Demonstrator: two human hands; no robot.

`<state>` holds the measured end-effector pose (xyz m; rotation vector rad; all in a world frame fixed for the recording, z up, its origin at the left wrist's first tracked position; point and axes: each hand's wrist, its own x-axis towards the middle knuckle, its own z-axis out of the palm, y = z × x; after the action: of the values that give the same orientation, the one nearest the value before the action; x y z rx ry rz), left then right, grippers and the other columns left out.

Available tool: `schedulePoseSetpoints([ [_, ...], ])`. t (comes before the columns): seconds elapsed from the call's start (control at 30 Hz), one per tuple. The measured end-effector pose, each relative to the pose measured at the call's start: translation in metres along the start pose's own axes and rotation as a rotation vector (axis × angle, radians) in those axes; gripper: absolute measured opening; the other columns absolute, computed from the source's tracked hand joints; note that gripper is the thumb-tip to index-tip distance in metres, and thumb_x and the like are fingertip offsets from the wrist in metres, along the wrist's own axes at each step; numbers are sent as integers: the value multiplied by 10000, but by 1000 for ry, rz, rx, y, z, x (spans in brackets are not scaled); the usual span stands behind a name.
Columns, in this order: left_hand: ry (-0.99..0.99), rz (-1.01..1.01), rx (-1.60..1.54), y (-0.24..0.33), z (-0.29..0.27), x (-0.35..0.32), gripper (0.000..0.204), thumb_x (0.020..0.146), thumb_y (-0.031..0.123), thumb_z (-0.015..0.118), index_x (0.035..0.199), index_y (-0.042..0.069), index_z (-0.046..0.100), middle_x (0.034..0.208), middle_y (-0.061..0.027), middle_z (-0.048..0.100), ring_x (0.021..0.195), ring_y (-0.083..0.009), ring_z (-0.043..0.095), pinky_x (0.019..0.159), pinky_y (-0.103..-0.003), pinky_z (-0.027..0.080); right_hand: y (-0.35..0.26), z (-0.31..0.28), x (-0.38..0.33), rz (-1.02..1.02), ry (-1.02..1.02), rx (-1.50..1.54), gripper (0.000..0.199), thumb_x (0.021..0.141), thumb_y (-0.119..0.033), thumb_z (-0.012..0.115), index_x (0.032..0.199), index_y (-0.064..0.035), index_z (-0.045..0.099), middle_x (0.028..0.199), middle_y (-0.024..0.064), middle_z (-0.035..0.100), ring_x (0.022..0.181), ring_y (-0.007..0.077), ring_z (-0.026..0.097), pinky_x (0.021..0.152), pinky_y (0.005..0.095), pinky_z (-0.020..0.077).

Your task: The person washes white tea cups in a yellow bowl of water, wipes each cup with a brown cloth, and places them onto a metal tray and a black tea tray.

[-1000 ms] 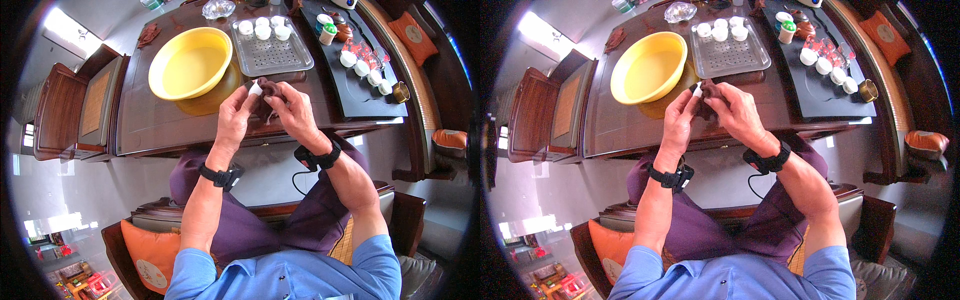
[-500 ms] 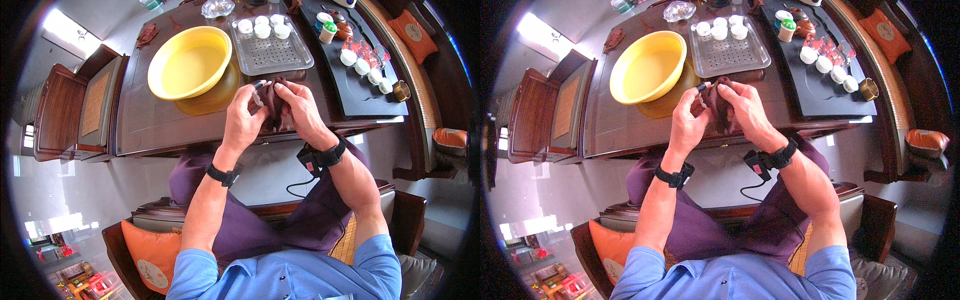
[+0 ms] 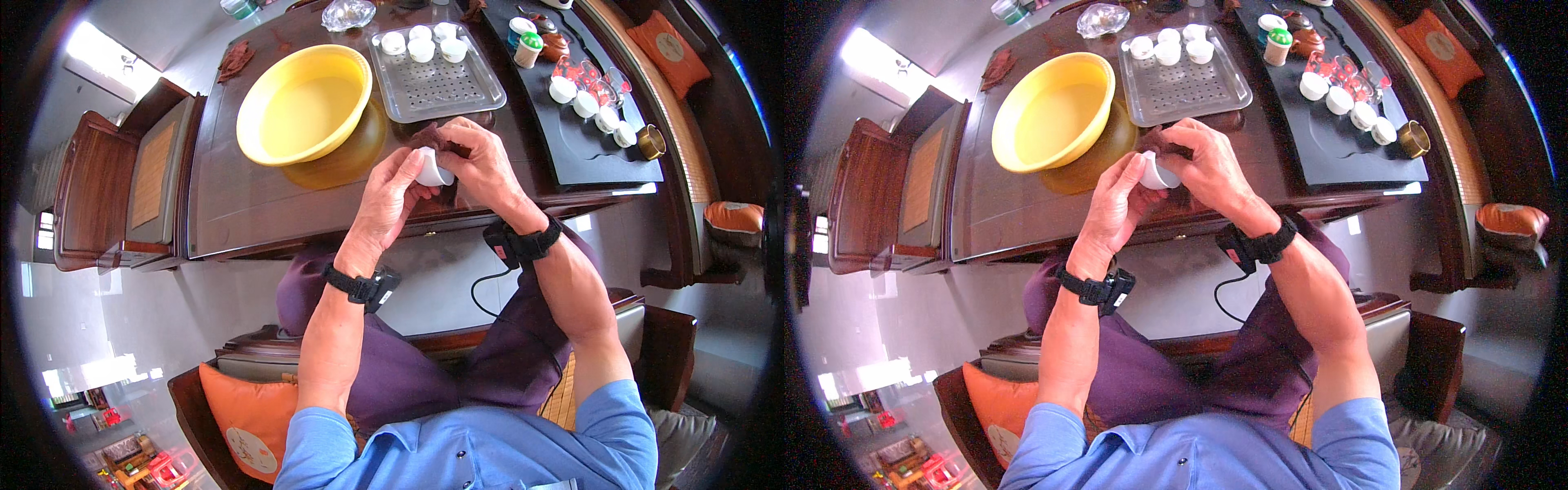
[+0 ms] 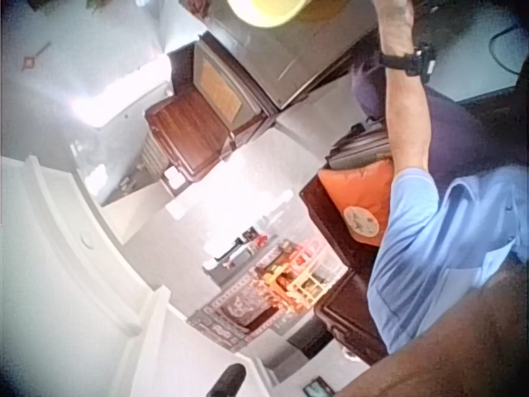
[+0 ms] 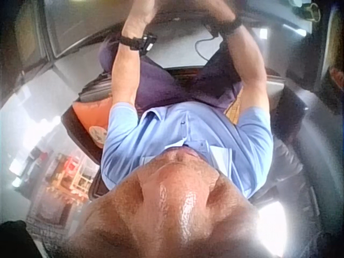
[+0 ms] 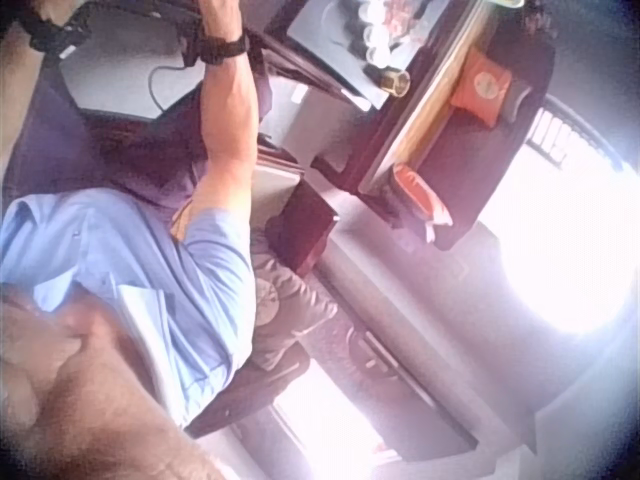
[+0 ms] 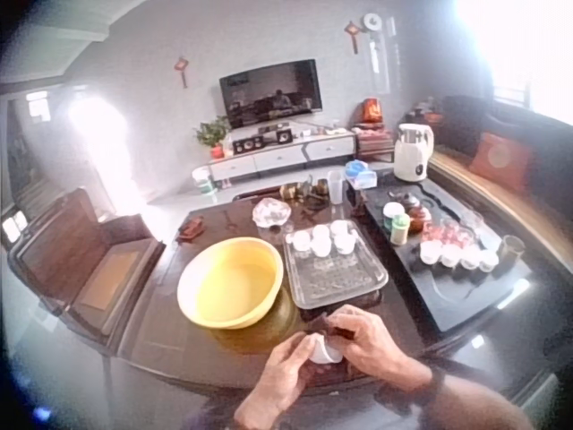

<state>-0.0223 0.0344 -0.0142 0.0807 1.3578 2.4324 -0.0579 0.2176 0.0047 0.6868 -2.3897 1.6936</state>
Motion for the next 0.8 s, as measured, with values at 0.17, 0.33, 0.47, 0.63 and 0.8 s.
schedulePoseSetpoints([
  [0.17, 131, -26, -187, -2, -12, 7, 353, 1044, 412, 495, 1161, 100, 614, 991, -53, 698, 814, -170, 667, 718, -272, 574, 7, -7, 4, 274, 6, 359, 212, 891, -85, 688, 1070, 28, 700, 948, 60, 712, 882, 140, 653, 819, 318, 541],
  [0.33, 125, -107, -299, 5, -20, 8, 353, 1047, 436, 438, 1069, 135, 620, 890, -6, 672, 679, -133, 639, 552, -249, 529, -14, -14, -7, 115, -116, 329, 249, 958, -98, 624, 1178, 14, 653, 1059, 97, 687, 987, 206, 646, 885, 329, 523],
  [0.47, 254, -178, -115, 2, -20, 10, 362, 1026, 484, 436, 923, 182, 608, 681, 45, 570, 475, -89, 503, 396, -230, 392, -13, -2, -11, -426, -284, -341, 291, 869, -93, 645, 1157, -50, 641, 1074, 156, 663, 974, 393, 633, 828, 466, 538],
  [0.63, 381, -224, 38, 4, -11, 6, 362, 1003, 503, 487, 808, 215, 590, 583, 79, 497, 383, -72, 387, 348, -218, 267, -21, 0, -13, -244, -454, -357, 235, 891, -117, 659, 1098, -17, 610, 1025, 191, 658, 875, 423, 640, 734, 485, 517],
  [0.8, 369, -123, 69, 1, -6, 3, 377, 1000, 522, 534, 970, 174, 674, 799, 25, 635, 647, -97, 563, 538, -244, 423, -14, 14, -15, -228, -334, -248, 167, 913, -170, 652, 931, -11, 605, 851, 180, 658, 840, 424, 645, 696, 491, 520],
])
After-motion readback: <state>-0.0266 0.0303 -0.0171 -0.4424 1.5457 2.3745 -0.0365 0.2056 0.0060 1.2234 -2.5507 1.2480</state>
